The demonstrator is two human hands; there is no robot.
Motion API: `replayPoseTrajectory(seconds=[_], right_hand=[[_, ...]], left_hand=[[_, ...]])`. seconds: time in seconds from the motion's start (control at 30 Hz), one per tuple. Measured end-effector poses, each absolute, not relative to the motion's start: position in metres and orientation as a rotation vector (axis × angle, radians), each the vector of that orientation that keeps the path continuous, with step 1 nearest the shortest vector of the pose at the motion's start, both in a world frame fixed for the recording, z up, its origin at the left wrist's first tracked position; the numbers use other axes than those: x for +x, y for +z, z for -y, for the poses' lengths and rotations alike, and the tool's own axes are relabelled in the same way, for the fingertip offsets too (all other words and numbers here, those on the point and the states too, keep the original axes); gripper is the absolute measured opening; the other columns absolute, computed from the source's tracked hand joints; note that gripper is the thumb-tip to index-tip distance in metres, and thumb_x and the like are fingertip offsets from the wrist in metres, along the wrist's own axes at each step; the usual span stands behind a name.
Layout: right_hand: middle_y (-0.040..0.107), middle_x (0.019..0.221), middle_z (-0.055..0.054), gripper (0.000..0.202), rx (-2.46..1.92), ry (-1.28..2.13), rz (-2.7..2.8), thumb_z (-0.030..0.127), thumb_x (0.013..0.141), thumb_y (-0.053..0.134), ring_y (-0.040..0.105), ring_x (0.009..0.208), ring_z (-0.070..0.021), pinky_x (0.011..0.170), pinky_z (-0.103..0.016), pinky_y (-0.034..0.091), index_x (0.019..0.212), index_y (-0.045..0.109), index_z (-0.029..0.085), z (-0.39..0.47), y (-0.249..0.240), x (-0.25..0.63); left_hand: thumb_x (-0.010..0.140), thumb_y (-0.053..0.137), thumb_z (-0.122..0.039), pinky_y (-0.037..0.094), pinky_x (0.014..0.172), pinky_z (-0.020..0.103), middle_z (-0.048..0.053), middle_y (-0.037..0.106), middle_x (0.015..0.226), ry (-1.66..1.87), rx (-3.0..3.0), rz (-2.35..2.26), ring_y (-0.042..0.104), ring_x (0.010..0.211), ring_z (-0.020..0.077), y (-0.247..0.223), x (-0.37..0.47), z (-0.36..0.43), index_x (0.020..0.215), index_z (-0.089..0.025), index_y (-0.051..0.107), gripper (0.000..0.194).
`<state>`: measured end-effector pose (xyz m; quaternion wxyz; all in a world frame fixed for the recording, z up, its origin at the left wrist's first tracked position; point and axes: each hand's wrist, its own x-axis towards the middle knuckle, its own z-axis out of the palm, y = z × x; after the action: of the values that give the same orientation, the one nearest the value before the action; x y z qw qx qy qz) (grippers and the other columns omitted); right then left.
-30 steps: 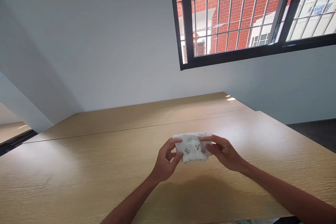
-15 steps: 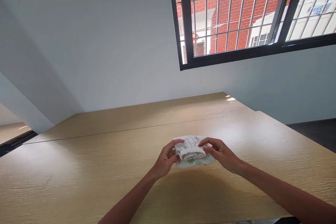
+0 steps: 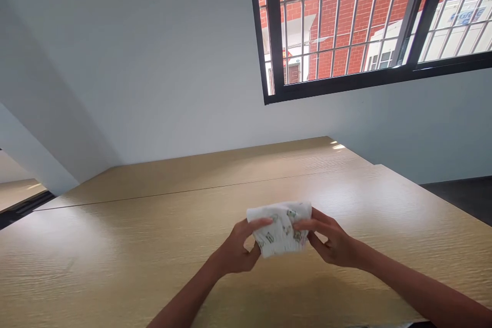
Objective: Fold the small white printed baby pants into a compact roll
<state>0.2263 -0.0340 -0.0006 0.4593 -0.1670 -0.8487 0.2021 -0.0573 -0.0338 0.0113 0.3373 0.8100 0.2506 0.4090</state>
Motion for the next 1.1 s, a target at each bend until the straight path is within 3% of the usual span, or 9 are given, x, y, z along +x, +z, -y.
replayPoseTrajectory(seconds=[0.1,0.23,0.43,0.53,0.6,0.7,0.8,1.0,1.1], right_hand=[[0.062,0.105,-0.009,0.039,-0.405,0.386,2.148,0.011,0.09,0.046,0.061,0.085,-0.0187,0.068,-0.03,0.054,0.121,0.06,0.03,0.039,-0.003,0.232],[0.068,0.1,-0.008,0.026,-0.551,0.589,2.224,0.023,0.091,0.053,0.066,0.082,-0.0215,0.067,-0.03,0.058,0.113,0.066,0.022,0.049,0.014,0.231],[0.069,0.108,-0.013,0.031,-0.311,0.339,2.214,0.018,0.077,0.062,0.068,0.093,-0.0273,0.079,-0.035,0.06,0.107,0.069,0.019,0.059,0.033,0.229],[0.07,0.107,-0.012,0.029,-0.382,0.503,2.134,0.023,0.071,0.07,0.068,0.092,-0.0286,0.079,-0.037,0.06,0.099,0.071,0.02,0.056,0.024,0.229],[0.07,0.105,-0.01,0.028,-0.461,0.73,1.942,0.03,0.076,0.068,0.068,0.086,-0.0261,0.072,-0.037,0.061,0.102,0.068,0.022,0.049,0.016,0.226],[0.066,0.112,-0.008,0.039,-0.654,1.065,1.642,0.032,0.092,0.051,0.067,0.082,-0.0203,0.062,-0.034,0.06,0.131,0.046,0.031,0.035,0.009,0.218],[0.064,0.115,-0.007,0.056,-0.817,1.254,1.546,0.029,0.095,0.048,0.066,0.077,-0.016,0.062,-0.03,0.059,0.143,0.02,0.036,0.025,0.01,0.216],[0.055,0.127,-0.01,0.038,-0.519,0.214,2.054,0.011,0.096,0.041,0.061,0.1,-0.0186,0.075,-0.032,0.056,0.128,0.047,0.029,0.031,0.012,0.226],[0.062,0.118,-0.009,0.039,-0.324,-0.326,2.182,0.004,0.091,0.05,0.064,0.087,-0.0165,0.079,-0.035,0.056,0.123,0.055,0.027,0.034,0.013,0.228]], left_hand=[[0.079,0.065,-0.032,0.053,0.066,0.025,0.007,0.07,0.095,0.899,2.274,-0.75,0.065,0.077,0.0205,0.017,-0.06,0.043,0.109,-0.024,0.068,0.031],[0.075,0.067,-0.047,0.056,0.075,0.028,0.007,0.071,0.103,0.739,2.351,-0.645,0.067,0.085,0.0253,0.039,-0.05,0.057,0.116,-0.023,0.066,0.048],[0.066,0.074,-0.046,0.055,0.087,0.041,0.016,0.065,0.119,1.087,2.523,-0.318,0.066,0.1,0.0344,0.045,-0.044,0.066,0.124,-0.017,0.063,0.065],[0.062,0.078,-0.049,0.055,0.085,0.041,0.016,0.067,0.116,1.14,2.37,-0.341,0.067,0.097,0.0351,0.031,-0.045,0.064,0.112,-0.018,0.07,0.059],[0.076,0.07,-0.049,0.057,0.078,0.037,0.013,0.07,0.107,1.147,2.177,-0.487,0.068,0.087,0.0286,0.024,-0.04,0.059,0.114,-0.02,0.069,0.048],[0.092,0.055,-0.036,0.055,0.07,0.03,0.013,0.063,0.123,1.129,1.769,-0.71,0.067,0.081,0.0178,0.019,-0.029,0.047,0.147,-0.03,0.03,0.06],[0.09,0.062,-0.03,0.054,0.07,0.026,0.017,0.048,0.14,1.057,1.502,-0.757,0.066,0.083,0.0145,0.019,-0.024,0.035,0.149,-0.037,-0.006,0.091],[0.095,0.045,-0.011,0.055,0.079,0.03,0.012,0.046,0.143,1.359,2.514,-0.668,0.06,0.109,0.0196,0.011,-0.044,0.026,0.143,-0.034,0.032,0.055],[0.089,0.05,-0.001,0.054,0.083,0.033,0.014,0.045,0.144,1.451,3.008,-0.408,0.063,0.1,0.0159,0.017,-0.053,0.027,0.135,-0.03,0.043,0.055]])
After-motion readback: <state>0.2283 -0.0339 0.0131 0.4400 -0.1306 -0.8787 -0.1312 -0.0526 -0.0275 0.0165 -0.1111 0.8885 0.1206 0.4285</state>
